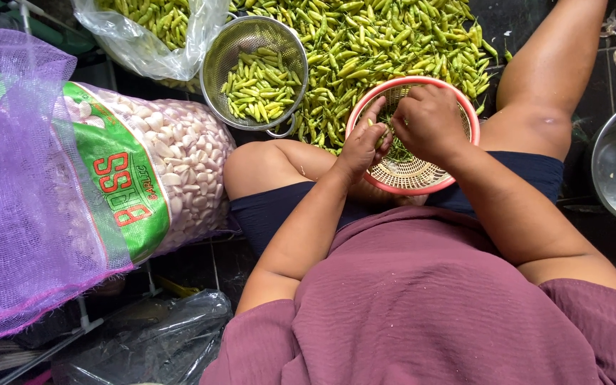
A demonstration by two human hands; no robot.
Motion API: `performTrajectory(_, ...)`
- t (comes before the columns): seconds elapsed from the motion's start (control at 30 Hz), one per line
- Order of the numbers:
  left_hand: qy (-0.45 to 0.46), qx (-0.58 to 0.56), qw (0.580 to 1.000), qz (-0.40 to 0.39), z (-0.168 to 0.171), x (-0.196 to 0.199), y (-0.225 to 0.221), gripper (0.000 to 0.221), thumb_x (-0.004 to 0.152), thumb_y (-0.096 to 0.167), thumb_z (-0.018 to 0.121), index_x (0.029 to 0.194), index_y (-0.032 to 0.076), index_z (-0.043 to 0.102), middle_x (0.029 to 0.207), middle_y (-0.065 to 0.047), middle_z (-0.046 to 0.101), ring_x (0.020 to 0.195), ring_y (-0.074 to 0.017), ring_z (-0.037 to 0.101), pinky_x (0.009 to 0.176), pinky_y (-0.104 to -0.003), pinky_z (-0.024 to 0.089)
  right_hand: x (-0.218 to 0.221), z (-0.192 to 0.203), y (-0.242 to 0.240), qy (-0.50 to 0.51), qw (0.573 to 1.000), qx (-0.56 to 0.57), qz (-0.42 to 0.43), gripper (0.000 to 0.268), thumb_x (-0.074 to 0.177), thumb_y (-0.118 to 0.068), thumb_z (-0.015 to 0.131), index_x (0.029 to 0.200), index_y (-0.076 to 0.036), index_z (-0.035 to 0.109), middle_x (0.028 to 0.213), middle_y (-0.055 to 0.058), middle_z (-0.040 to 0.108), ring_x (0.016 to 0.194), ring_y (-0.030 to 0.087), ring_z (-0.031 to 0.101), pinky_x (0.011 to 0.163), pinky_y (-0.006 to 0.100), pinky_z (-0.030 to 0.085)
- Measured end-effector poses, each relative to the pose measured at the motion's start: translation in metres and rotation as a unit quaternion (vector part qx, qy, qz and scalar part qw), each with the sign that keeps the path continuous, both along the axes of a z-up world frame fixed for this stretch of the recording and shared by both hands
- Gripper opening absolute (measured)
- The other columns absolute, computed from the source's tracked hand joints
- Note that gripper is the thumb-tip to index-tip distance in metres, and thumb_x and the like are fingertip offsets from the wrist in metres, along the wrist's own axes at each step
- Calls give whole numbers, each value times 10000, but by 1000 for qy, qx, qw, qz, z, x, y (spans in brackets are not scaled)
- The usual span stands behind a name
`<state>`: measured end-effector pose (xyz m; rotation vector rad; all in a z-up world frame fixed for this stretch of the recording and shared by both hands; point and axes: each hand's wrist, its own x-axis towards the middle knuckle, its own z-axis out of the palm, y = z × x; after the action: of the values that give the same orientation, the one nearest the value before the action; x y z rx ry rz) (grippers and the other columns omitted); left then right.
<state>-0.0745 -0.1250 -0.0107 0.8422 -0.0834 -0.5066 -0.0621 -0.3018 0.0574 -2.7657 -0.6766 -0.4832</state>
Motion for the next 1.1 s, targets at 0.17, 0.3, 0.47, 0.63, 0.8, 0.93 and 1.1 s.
performTrajectory(0.17, 43, 39, 998, 25, -28, 10, -2, 663, 1021, 162, 421, 1632, 167, 164, 678, -82, 480, 479, -156, 447, 341, -202, 281, -3, 10, -4, 188, 975, 120, -13, 229, 851, -270, 814, 1028, -153, 726, 997, 65, 651, 1015, 304, 659, 804, 450, 479)
performTrajectory(0.3, 51, 64, 996, 41, -32, 10, -3, 645, 1031, 174, 435, 1627, 164, 187, 798, -88, 542, 546, -161, 544, 352, -215, 380, -9, 30, 6, 306, 928, 212, 15, 229, 864, -181, 809, 1063, -76, 765, 1139, 177, 699, 1125, 432, 660, 922, 526, 495)
performTrajectory(0.47, 18, 101, 994, 25, -37, 13, -5, 578, 1055, 208, 417, 1604, 161, 241, 739, -108, 547, 489, -197, 512, 362, -234, 374, 0, -2, 11, 77, 992, 94, 24, 140, 822, -251, 832, 862, -201, 707, 994, -7, 673, 1033, 245, 650, 885, 402, 467)
performTrajectory(0.63, 44, 85, 993, 63, -46, 8, -7, 510, 1047, 186, 448, 1550, 192, 365, 644, -101, 468, 445, -201, 472, 331, -229, 313, -2, -9, 28, -210, 976, -24, 56, 153, 776, -246, 723, 712, -195, 594, 841, -16, 622, 877, 204, 642, 860, 396, 456)
performTrajectory(0.8, 74, 55, 994, 51, -8, 10, -1, 474, 1057, 174, 424, 1521, 166, 326, 666, -59, 452, 461, -144, 446, 323, -192, 296, 3, -17, 10, -81, 988, 125, 41, 137, 805, -129, 806, 879, -175, 700, 951, 11, 685, 913, 269, 662, 818, 411, 474)
performTrajectory(0.93, 85, 33, 995, 50, -13, 10, 2, 490, 1063, 177, 426, 1535, 123, 306, 727, -140, 568, 488, -158, 522, 312, -171, 306, -5, 7, 2, 218, 941, 258, -12, 209, 895, -179, 767, 1093, -113, 766, 1147, 156, 705, 1141, 423, 652, 938, 535, 499)
performTrajectory(1.1, 102, 8, 994, 36, -35, 11, -3, 507, 1056, 202, 456, 1543, 138, 332, 807, -176, 623, 526, -239, 626, 290, -191, 347, -10, 7, 9, 279, 912, 299, 18, 98, 892, -134, 774, 924, -43, 759, 992, 159, 727, 999, 408, 701, 901, 494, 508)
